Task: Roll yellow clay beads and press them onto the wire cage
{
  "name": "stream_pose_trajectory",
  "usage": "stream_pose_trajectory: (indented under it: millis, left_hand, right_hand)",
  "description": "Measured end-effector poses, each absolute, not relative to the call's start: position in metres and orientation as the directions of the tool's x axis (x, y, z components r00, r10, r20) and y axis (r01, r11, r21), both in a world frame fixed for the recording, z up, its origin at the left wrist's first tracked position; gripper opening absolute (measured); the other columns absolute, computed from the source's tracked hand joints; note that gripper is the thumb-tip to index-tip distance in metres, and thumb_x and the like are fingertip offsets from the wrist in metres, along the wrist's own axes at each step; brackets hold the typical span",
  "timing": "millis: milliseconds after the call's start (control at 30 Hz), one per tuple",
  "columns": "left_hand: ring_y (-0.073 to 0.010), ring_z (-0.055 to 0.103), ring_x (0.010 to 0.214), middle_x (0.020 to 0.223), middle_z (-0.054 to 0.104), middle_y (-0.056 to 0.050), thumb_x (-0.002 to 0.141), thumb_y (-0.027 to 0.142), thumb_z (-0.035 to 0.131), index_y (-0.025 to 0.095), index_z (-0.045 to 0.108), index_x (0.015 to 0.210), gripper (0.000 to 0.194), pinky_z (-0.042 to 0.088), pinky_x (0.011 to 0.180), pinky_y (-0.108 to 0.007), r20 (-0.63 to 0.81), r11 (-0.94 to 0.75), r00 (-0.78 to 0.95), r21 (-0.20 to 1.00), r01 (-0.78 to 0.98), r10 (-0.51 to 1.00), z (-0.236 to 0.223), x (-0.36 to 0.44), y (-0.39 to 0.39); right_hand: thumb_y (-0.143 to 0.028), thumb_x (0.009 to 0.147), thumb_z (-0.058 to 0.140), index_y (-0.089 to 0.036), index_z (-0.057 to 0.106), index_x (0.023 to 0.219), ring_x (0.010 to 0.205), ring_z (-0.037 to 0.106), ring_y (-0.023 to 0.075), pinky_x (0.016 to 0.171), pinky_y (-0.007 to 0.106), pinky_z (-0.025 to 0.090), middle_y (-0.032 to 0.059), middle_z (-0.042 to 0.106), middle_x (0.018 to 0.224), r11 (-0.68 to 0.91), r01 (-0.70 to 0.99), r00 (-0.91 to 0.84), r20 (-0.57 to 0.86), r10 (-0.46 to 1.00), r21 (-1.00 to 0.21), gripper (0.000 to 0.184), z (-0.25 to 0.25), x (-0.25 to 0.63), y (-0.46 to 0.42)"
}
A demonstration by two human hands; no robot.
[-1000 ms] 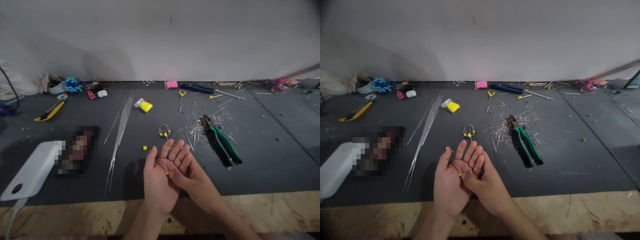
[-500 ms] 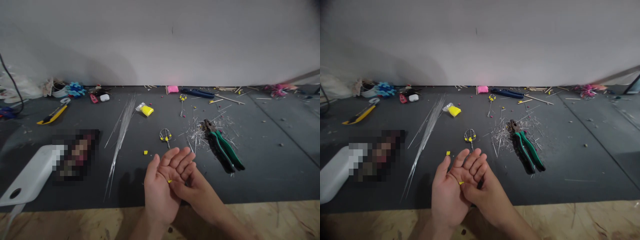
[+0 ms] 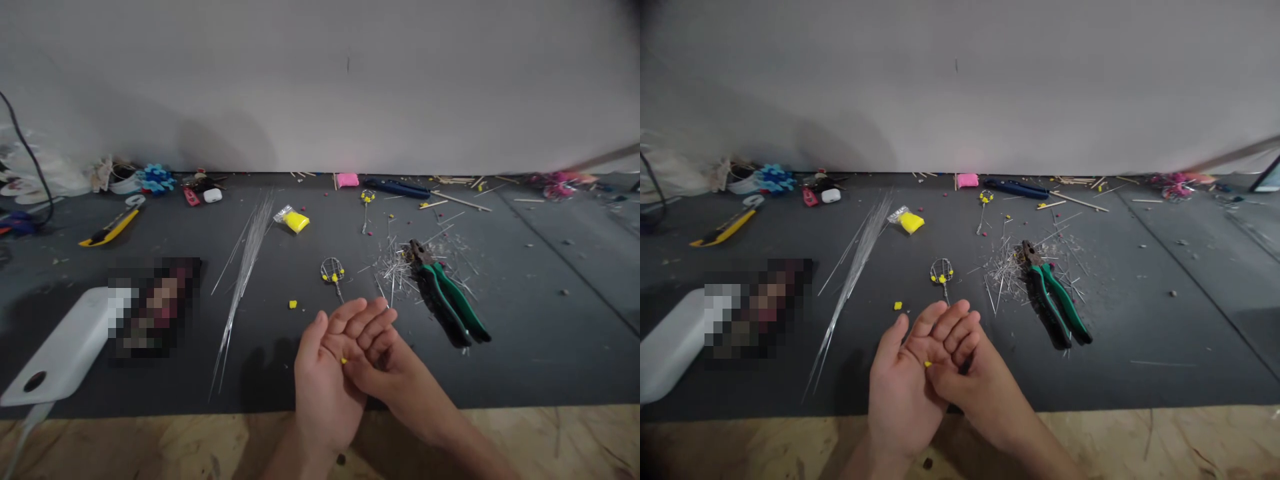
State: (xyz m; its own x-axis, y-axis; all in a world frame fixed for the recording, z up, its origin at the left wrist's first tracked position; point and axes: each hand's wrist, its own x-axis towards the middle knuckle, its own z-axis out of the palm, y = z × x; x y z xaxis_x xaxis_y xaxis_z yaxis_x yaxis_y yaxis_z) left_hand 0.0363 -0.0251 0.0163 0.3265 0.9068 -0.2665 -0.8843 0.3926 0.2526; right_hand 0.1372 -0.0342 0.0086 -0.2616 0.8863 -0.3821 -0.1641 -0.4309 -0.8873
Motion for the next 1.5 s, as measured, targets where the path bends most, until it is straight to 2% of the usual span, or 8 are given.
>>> stream_pose_trajectory:
  millis: [167,400,533,633,767,833,1033,1500]
  left_hand:
    - [-0.0224,0.069,0.101,0.105,0.074,-0.011,0.094,0.041,0.036,0.015,0.074,0.091,0.047,0.05,0.091,-0.033,-0.309,0.393,0.311,0.254,-0.884,0.899,0.019,0.037,-0.024]
    - [-0.0153,0.072,0.079,0.082,0.076,-0.007,0.094,0.033,0.045,0.016,0.073,0.078,0.036,0.055,0.079,-0.027,-0.515,0.369,0.218,0.212,-0.905,0.829,0.018,0.039,-0.02]
    - [-0.0151,0.072,0.072,0.075,0.075,-0.007,0.093,0.033,0.046,0.015,0.073,0.076,0.036,0.056,0.072,-0.025,-0.477,0.373,0.229,0.232,-0.898,0.849,0.017,0.041,-0.023]
    - [-0.019,0.072,0.086,0.084,0.076,-0.01,0.093,0.035,0.045,0.014,0.074,0.08,0.038,0.055,0.083,-0.029,-0.382,0.338,0.215,0.29,-0.895,0.899,0.016,0.041,-0.026]
    - [-0.0232,0.053,0.128,0.124,0.067,-0.012,0.093,0.042,0.041,0.014,0.072,0.102,0.043,0.035,0.111,-0.035,-0.269,0.196,0.09,0.401,-0.895,0.959,0.016,0.04,-0.029]
    - [-0.0216,0.042,0.137,0.135,0.06,-0.009,0.093,0.044,0.039,0.016,0.069,0.112,0.045,0.025,0.117,-0.035,-0.251,0.153,0.042,0.443,-0.883,0.967,0.017,0.039,-0.03]
    - [-0.02,0.035,0.141,0.14,0.055,-0.005,0.092,0.049,0.04,0.022,0.066,0.119,0.046,0.018,0.119,-0.036,-0.279,0.163,0.028,0.472,-0.866,0.96,0.019,0.037,-0.032]
    - [-0.0202,0.035,0.141,0.14,0.055,-0.005,0.093,0.049,0.037,0.02,0.067,0.117,0.047,0.016,0.119,-0.036,-0.269,0.188,0.072,0.433,-0.881,0.96,0.019,0.036,-0.031]
  right_hand:
    - [-0.025,0.079,0.067,-0.023,0.061,0.096,0.093,0.066,0.0209,0.081,0.037,0.054,0.0017,0.068,0.094,-0.41,-0.184,-0.261,-0.358,0.897,-0.893,0.018,0.004,0.139,-0.034]
    - [-0.021,0.08,0.064,-0.024,0.062,0.111,0.105,0.064,0.0238,0.091,0.041,0.052,0.0043,0.069,0.109,-0.318,-0.171,-0.291,-0.261,0.921,-0.933,0.03,-0.004,0.133,-0.035]
    - [-0.024,0.082,0.064,-0.021,0.065,0.103,0.1,0.066,0.0237,0.089,0.041,0.052,0.0048,0.071,0.101,-0.315,-0.165,-0.313,-0.254,0.915,-0.935,0.021,-0.002,0.13,-0.035]
    - [-0.028,0.082,0.066,-0.021,0.064,0.098,0.1,0.067,0.0235,0.089,0.04,0.053,0.0046,0.071,0.098,-0.31,-0.175,-0.301,-0.249,0.921,-0.934,0.017,-0.003,0.129,-0.033]
    - [-0.029,0.071,0.078,-0.027,0.047,0.122,0.12,0.057,0.0234,0.102,0.042,0.046,0.0081,0.059,0.128,-0.197,-0.168,-0.122,-0.178,0.976,-0.966,0.06,-0.008,0.127,-0.034]
    - [-0.03,0.07,0.08,-0.028,0.043,0.127,0.128,0.05,0.0241,0.108,0.044,0.041,0.0104,0.05,0.14,-0.119,-0.12,-0.042,-0.114,0.993,-0.986,0.068,-0.011,0.126,-0.035]
    - [-0.029,0.08,0.07,-0.026,0.069,0.083,0.14,0.035,0.0246,0.114,0.048,0.03,0.0034,0.047,0.143,0.03,0.137,-0.069,0.021,0.997,-0.99,0.004,-0.008,0.125,-0.039]
    - [-0.029,0.08,0.07,-0.03,0.074,0.081,0.138,0.038,0.0241,0.114,0.049,0.028,0.0009,0.047,0.144,0.052,0.189,-0.079,0.037,0.996,-0.981,0.004,-0.002,0.126,-0.042]
